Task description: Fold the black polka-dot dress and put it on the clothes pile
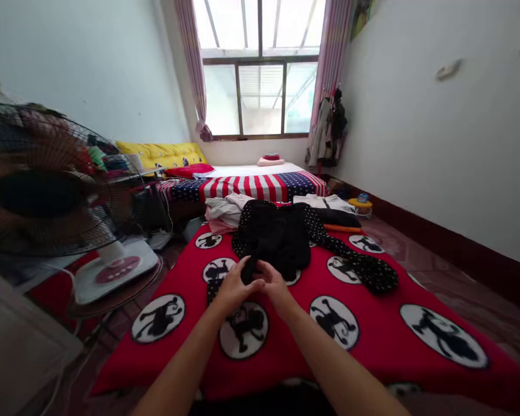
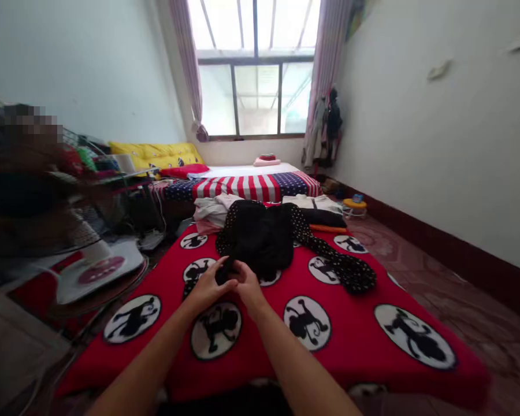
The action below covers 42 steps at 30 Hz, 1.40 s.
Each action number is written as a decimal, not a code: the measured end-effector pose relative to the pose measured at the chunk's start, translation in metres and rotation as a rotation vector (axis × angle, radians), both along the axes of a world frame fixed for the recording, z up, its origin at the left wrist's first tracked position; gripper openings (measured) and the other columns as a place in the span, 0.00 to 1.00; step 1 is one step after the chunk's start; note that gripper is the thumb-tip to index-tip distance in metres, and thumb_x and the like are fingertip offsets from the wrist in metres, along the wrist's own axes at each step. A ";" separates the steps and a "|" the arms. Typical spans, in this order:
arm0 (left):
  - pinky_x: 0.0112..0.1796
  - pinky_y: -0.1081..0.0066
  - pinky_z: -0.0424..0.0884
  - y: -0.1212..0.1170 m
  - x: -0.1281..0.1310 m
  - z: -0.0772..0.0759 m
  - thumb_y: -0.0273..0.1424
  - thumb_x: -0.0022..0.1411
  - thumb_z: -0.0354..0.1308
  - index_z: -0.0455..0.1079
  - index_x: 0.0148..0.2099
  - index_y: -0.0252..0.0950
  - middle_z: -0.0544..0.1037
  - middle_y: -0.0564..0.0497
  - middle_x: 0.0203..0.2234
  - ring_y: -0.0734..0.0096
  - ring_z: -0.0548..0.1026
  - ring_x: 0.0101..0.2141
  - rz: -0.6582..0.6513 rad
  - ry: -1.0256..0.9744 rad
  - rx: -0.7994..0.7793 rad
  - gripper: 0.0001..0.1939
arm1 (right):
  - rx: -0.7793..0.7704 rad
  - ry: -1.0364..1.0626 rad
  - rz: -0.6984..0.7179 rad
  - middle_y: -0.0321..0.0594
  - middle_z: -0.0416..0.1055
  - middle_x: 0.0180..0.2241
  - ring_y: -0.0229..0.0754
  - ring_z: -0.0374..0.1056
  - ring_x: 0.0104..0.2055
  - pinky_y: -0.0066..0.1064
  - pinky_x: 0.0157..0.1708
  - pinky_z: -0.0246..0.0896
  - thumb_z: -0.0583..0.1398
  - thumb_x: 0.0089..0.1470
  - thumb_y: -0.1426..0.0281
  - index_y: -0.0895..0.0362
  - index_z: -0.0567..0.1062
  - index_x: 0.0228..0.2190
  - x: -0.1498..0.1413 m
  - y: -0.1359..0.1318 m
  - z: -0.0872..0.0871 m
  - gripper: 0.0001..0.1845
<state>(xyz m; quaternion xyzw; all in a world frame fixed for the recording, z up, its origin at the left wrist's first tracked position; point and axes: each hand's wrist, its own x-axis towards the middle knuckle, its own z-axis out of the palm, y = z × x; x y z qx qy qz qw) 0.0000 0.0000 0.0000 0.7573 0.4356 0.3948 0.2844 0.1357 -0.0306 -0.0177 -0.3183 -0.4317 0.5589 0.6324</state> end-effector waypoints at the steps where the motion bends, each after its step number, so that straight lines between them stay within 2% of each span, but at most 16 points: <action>1: 0.49 0.59 0.68 0.005 -0.004 -0.003 0.40 0.41 0.70 0.69 0.55 0.36 0.76 0.44 0.45 0.54 0.73 0.47 0.041 -0.099 -0.080 0.37 | -0.021 -0.018 0.027 0.40 0.72 0.48 0.43 0.70 0.43 0.32 0.41 0.66 0.62 0.30 0.76 0.55 0.73 0.45 0.000 -0.002 -0.001 0.33; 4: 0.35 0.64 0.74 0.023 -0.020 -0.011 0.36 0.39 0.70 0.74 0.42 0.34 0.77 0.48 0.31 0.59 0.76 0.33 0.220 -0.387 -0.252 0.25 | -0.041 -0.157 -0.011 0.41 0.73 0.45 0.45 0.72 0.40 0.32 0.33 0.67 0.60 0.34 0.75 0.55 0.74 0.41 0.002 -0.005 -0.008 0.26; 7: 0.27 0.68 0.73 0.046 -0.043 -0.013 0.32 0.47 0.65 0.71 0.37 0.33 0.73 0.51 0.25 0.69 0.73 0.26 0.492 -0.676 -0.325 0.14 | 0.005 -0.429 -0.241 0.41 0.74 0.37 0.43 0.72 0.34 0.34 0.34 0.67 0.57 0.40 0.75 0.57 0.75 0.34 0.012 -0.007 -0.022 0.16; 10: 0.35 0.66 0.75 0.059 -0.065 -0.012 0.26 0.54 0.58 0.67 0.43 0.36 0.72 0.50 0.32 0.70 0.74 0.32 0.653 -0.729 -0.243 0.12 | 0.061 -0.580 -0.461 0.42 0.72 0.37 0.40 0.71 0.30 0.33 0.33 0.67 0.53 0.44 0.76 0.57 0.73 0.35 0.021 -0.010 -0.034 0.14; 13: 0.49 0.61 0.69 0.051 -0.071 -0.013 0.25 0.53 0.59 0.65 0.51 0.39 0.68 0.46 0.48 0.64 0.70 0.48 0.739 -0.675 -0.084 0.21 | 0.175 -0.727 -0.526 0.44 0.69 0.42 0.37 0.69 0.30 0.33 0.34 0.67 0.52 0.46 0.78 0.57 0.73 0.36 0.020 -0.014 -0.035 0.15; 16: 0.53 0.60 0.64 0.028 -0.061 -0.018 0.30 0.54 0.60 0.66 0.53 0.37 0.66 0.44 0.53 0.59 0.66 0.53 0.602 -0.295 0.140 0.22 | 0.265 -0.854 -0.533 0.45 0.67 0.46 0.38 0.69 0.35 0.33 0.37 0.67 0.52 0.47 0.80 0.57 0.74 0.36 0.015 -0.017 -0.031 0.16; 19: 0.47 0.59 0.69 0.007 -0.042 -0.026 0.38 0.54 0.61 0.63 0.58 0.34 0.72 0.43 0.46 0.57 0.72 0.45 0.321 0.131 0.121 0.31 | 0.249 -0.838 -0.575 0.47 0.66 0.47 0.39 0.69 0.35 0.33 0.37 0.68 0.51 0.48 0.80 0.58 0.73 0.38 0.013 -0.016 -0.033 0.16; 21: 0.47 0.59 0.68 -0.002 -0.030 -0.032 0.36 0.52 0.62 0.59 0.62 0.33 0.74 0.42 0.45 0.56 0.71 0.46 0.217 0.315 0.118 0.36 | 0.225 -0.792 -0.600 0.48 0.65 0.49 0.38 0.69 0.34 0.33 0.37 0.69 0.52 0.48 0.80 0.58 0.72 0.40 0.015 -0.014 -0.038 0.17; 23: 0.48 0.61 0.67 -0.007 -0.020 -0.037 0.31 0.54 0.59 0.62 0.60 0.34 0.74 0.43 0.45 0.56 0.70 0.47 0.152 0.430 0.176 0.30 | 0.225 -0.764 -0.607 0.50 0.63 0.52 0.38 0.70 0.35 0.34 0.38 0.70 0.52 0.49 0.79 0.58 0.70 0.44 0.017 -0.012 -0.041 0.20; 25: 0.48 0.63 0.67 -0.010 -0.014 -0.041 0.27 0.56 0.56 0.67 0.57 0.36 0.75 0.45 0.44 0.59 0.70 0.47 0.093 0.468 0.222 0.25 | 0.241 -0.764 -0.612 0.50 0.60 0.55 0.38 0.70 0.36 0.34 0.39 0.70 0.51 0.49 0.79 0.58 0.69 0.47 0.019 -0.010 -0.041 0.22; 29: 0.48 0.65 0.66 -0.015 -0.009 -0.045 0.25 0.57 0.55 0.68 0.57 0.39 0.75 0.47 0.42 0.61 0.70 0.46 0.078 0.424 0.278 0.24 | 0.269 -0.889 -0.634 0.47 0.58 0.58 0.37 0.71 0.39 0.32 0.43 0.68 0.50 0.51 0.80 0.57 0.70 0.48 0.019 0.001 -0.026 0.23; 33: 0.47 0.64 0.66 -0.020 -0.009 -0.044 0.27 0.59 0.55 0.67 0.58 0.43 0.74 0.48 0.40 0.62 0.69 0.43 0.081 0.393 0.293 0.24 | 0.163 -1.345 -0.494 0.42 0.58 0.60 0.41 0.72 0.41 0.32 0.43 0.66 0.53 0.51 0.79 0.52 0.74 0.46 0.009 0.024 -0.001 0.22; 35: 0.45 0.66 0.66 -0.023 -0.008 -0.042 0.27 0.59 0.55 0.69 0.57 0.45 0.74 0.49 0.37 0.63 0.69 0.42 0.069 0.389 0.283 0.23 | 0.099 -1.536 -0.383 0.43 0.62 0.57 0.43 0.73 0.40 0.32 0.40 0.66 0.57 0.49 0.79 0.53 0.77 0.42 0.005 0.037 0.011 0.19; 38: 0.41 0.70 0.67 -0.025 -0.014 -0.037 0.26 0.59 0.54 0.74 0.49 0.47 0.72 0.50 0.34 0.67 0.70 0.39 0.046 0.406 0.269 0.18 | 0.070 -1.587 -0.357 0.46 0.72 0.43 0.43 0.73 0.38 0.30 0.39 0.65 0.57 0.48 0.81 0.57 0.80 0.33 0.009 0.057 0.032 0.14; 40: 0.38 0.72 0.66 -0.023 -0.027 -0.032 0.25 0.58 0.54 0.76 0.45 0.47 0.72 0.51 0.34 0.68 0.71 0.38 0.107 0.433 0.260 0.16 | 0.074 -1.555 -0.426 0.46 0.73 0.38 0.43 0.72 0.39 0.30 0.41 0.64 0.55 0.51 0.81 0.58 0.80 0.31 0.023 0.069 0.050 0.14; 42: 0.35 0.73 0.66 -0.018 -0.045 -0.026 0.26 0.58 0.54 0.77 0.43 0.45 0.72 0.51 0.34 0.68 0.72 0.36 0.274 0.446 0.240 0.14 | 0.088 -1.514 -0.520 0.46 0.71 0.40 0.42 0.70 0.42 0.30 0.45 0.63 0.53 0.55 0.78 0.59 0.79 0.36 0.043 0.078 0.067 0.16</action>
